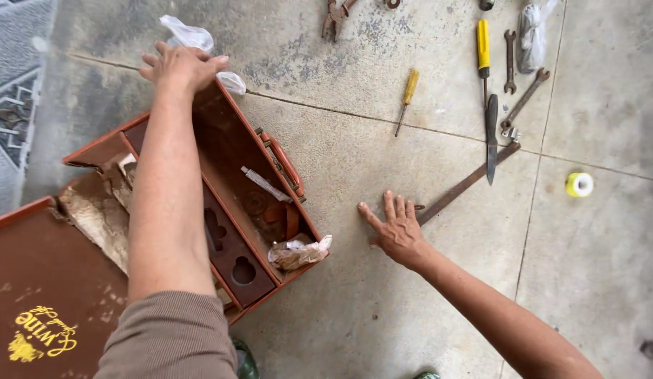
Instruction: Organizing and searching through a toolbox and various tools laid out on the floor.
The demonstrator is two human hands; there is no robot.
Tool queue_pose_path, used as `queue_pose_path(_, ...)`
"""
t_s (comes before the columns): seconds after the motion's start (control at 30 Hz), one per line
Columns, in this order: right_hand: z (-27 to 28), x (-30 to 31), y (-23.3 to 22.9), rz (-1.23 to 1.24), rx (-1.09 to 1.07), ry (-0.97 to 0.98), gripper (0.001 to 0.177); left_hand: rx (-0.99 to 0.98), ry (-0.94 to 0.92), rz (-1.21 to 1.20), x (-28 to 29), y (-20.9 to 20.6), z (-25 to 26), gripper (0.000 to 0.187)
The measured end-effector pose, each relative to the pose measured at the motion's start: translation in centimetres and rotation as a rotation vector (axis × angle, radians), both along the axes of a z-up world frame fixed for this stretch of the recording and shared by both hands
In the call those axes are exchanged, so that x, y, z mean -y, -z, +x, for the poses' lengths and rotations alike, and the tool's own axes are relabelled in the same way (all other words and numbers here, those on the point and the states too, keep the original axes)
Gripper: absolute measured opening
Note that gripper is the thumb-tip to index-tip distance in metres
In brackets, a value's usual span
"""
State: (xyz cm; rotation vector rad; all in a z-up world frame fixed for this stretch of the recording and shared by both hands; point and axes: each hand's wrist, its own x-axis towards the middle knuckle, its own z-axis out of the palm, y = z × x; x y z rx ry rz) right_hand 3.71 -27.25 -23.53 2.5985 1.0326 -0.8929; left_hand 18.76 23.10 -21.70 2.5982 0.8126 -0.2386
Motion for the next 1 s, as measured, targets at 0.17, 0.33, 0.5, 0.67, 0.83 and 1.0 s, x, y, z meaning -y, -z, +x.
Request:
queue_pose_path(0.17,0.3,-0.3,-0.3,-0.006,-0.008,0.021,0.097,-0.086,-0.065,-0.153,-3.0,5.0,2.2,0.067)
queue_pose_path(0.33,1.1,-0.5,-0.2,0.000,0.007,0.009,0.098,0.418,-0.310,-0.338,-2.9,4.3,2.8,0.029)
queue_pose_path(0.5,0.8,0.1,-0.1,0.103,0.121,-0.042,0.099,0.789,-0.266,-0.638,2.8,-4.4,4.0,0.030)
queue_pose_path(0.67,1.7,0.5,-0.4,0.064,0.096,-0.075,0.091,0.710,0.040,-1.350,12.5,-14.8,3.1,0.039)
queue_pose_path(0.83,3.3,1.1,-8.4,0.527,-0.372,0.661,0.045,0.481,0.435,-1.400,22.1,-19.1,-3.6,0.044)
queue_pose_path(1.0,1.7,2.9,-16.9,1.237,-0.987,1.332,0.064,0.512,0.674,-0.993,28.7,-14.9,-10.8,0.064)
